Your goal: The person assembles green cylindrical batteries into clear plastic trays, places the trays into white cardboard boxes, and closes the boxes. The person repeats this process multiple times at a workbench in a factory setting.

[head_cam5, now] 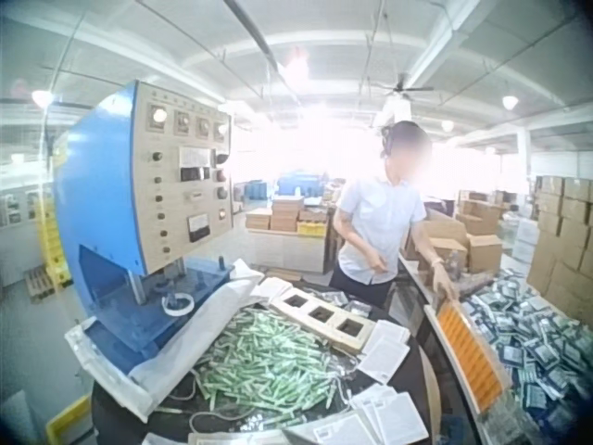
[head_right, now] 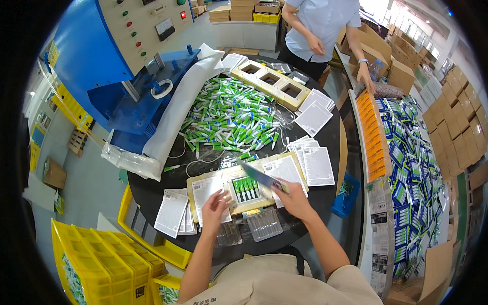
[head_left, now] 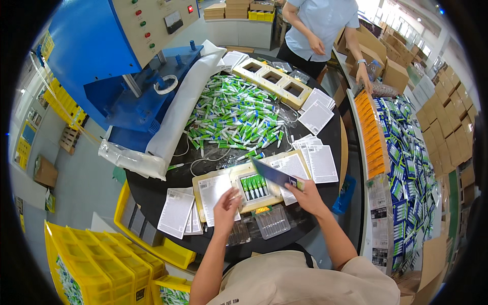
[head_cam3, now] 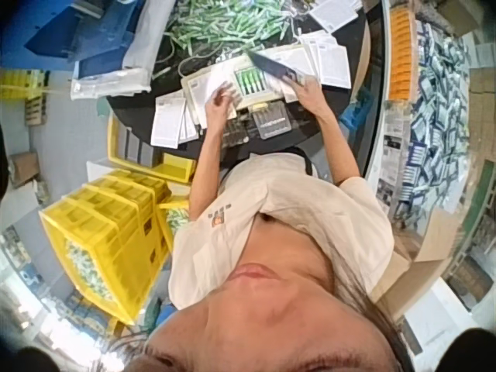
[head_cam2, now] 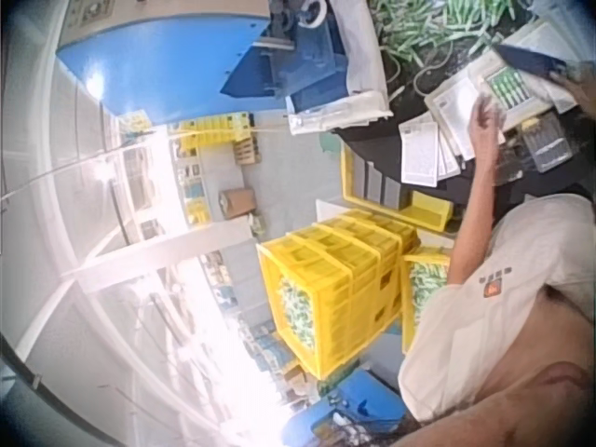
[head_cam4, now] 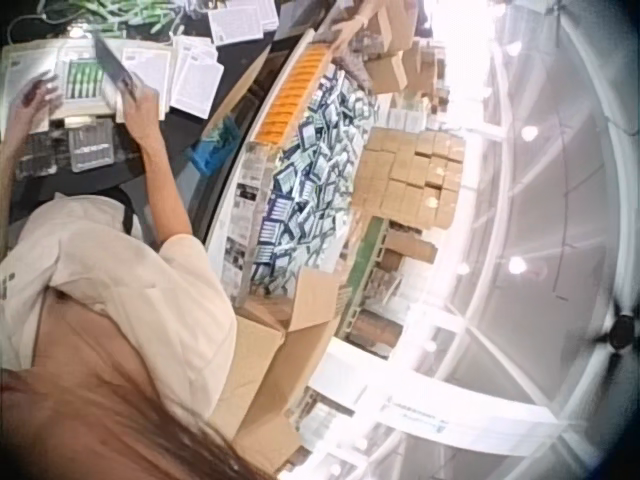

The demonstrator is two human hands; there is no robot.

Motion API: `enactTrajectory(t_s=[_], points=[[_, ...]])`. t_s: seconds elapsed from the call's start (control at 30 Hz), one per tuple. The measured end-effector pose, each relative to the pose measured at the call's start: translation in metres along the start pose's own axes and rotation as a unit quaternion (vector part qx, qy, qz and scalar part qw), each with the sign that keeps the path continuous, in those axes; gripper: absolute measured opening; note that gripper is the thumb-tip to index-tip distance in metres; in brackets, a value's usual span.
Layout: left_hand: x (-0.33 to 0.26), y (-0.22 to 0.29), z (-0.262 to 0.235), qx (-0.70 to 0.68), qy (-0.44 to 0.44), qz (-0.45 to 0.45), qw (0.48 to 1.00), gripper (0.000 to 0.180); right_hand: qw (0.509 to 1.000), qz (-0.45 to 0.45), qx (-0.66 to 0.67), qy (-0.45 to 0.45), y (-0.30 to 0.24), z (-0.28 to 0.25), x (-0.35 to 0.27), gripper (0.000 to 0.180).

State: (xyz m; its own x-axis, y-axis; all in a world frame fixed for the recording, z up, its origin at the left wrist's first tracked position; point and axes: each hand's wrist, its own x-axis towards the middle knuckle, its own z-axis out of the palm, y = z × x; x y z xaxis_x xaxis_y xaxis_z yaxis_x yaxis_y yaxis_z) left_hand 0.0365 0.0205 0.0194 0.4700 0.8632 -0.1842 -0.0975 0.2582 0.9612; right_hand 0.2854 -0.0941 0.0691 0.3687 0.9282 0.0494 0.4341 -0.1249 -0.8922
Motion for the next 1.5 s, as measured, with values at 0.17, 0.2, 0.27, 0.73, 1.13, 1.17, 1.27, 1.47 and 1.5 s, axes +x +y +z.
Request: enactTrajectory(t_s=[0.17,0.2,0.27,0.73,1.13,1.17,1.27,1.47,1.5], points=[[-0.012,-0.004,-0.037,0.04,0.094,0.018,0.995,0.03,0.87,-0.279,-0.403,0.051,0.007,0.056,0.008,0.054],[-0.016,-0.005,-0.043,0.057,0.1,0.017,0.993,0.029,0.869,-0.268,-0.415,0.029,0.012,0.073,0.007,0.052],[-0.025,-0.01,-0.052,0.1,0.115,0.037,0.988,0.027,0.866,-0.24,-0.437,0.022,0.026,0.098,-0.004,0.052],[-0.06,-0.031,-0.065,0.65,-0.022,0.175,0.74,0.064,0.872,-0.131,-0.458,-0.114,0.021,0.109,-0.017,0.072],[-0.037,-0.036,-0.067,0.673,-0.046,0.147,0.723,0.075,0.915,-0.12,-0.383,0.026,0.054,0.153,0.033,0.069],[-0.037,-0.038,-0.067,0.673,-0.047,0.135,0.725,0.075,0.915,-0.11,-0.387,0.041,0.055,0.157,0.031,0.068],[-0.036,-0.041,-0.072,0.677,-0.048,0.161,0.716,0.075,0.915,-0.116,-0.383,0.046,0.057,0.156,0.032,0.067],[-0.036,-0.034,-0.078,0.693,-0.06,0.164,0.699,0.074,0.913,-0.136,-0.385,0.02,0.052,0.146,0.037,0.068],[-0.035,-0.032,-0.077,0.689,-0.058,0.156,0.705,0.075,0.906,-0.122,-0.406,0.015,0.048,0.144,0.037,0.068]])
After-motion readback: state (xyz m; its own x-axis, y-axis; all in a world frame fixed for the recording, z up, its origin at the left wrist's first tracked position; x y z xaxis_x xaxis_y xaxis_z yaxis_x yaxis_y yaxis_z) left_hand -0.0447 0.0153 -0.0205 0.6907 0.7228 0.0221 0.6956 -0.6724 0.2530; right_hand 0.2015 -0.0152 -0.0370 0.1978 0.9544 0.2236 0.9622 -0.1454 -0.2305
